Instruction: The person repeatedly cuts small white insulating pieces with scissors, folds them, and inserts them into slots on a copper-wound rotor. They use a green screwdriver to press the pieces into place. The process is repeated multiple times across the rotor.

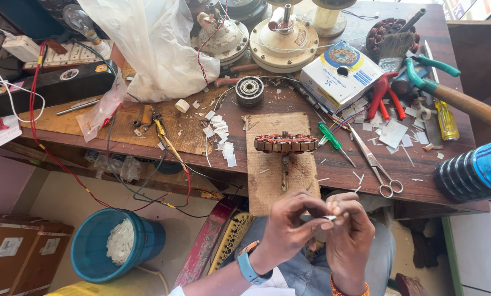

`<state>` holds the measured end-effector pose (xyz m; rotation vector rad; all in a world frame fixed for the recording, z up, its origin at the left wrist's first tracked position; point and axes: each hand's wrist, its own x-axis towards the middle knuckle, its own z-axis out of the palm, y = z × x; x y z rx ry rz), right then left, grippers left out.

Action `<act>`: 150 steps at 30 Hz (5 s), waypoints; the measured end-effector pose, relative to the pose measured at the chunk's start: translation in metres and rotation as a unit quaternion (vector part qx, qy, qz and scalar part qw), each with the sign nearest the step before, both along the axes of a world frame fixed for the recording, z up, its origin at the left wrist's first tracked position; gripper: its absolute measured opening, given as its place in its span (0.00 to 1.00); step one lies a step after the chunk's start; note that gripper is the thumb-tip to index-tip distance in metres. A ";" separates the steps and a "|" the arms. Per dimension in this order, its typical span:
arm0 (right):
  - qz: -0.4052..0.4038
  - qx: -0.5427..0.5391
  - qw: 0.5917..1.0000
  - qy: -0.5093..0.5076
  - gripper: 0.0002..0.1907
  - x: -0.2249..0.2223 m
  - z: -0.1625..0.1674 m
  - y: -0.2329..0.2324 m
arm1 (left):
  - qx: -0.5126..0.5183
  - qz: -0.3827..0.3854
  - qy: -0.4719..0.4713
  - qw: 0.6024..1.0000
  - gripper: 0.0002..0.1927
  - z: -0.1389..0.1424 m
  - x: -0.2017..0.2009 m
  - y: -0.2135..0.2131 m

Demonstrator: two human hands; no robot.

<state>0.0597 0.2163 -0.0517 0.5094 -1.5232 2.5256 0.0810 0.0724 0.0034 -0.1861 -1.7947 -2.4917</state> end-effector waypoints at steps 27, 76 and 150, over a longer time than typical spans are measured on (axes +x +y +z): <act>-0.190 0.336 0.915 0.120 0.09 0.000 0.033 -0.007 | -0.287 0.046 0.160 0.943 0.05 0.023 -0.002 -0.043; 0.191 -0.164 0.935 -0.248 0.08 0.024 0.001 0.011 | -0.420 -0.110 0.300 0.850 0.20 0.034 -0.009 -0.066; -0.195 0.417 0.841 0.284 0.11 -0.093 0.060 -0.033 | -0.478 0.102 0.317 0.813 0.27 -0.002 -0.119 -0.085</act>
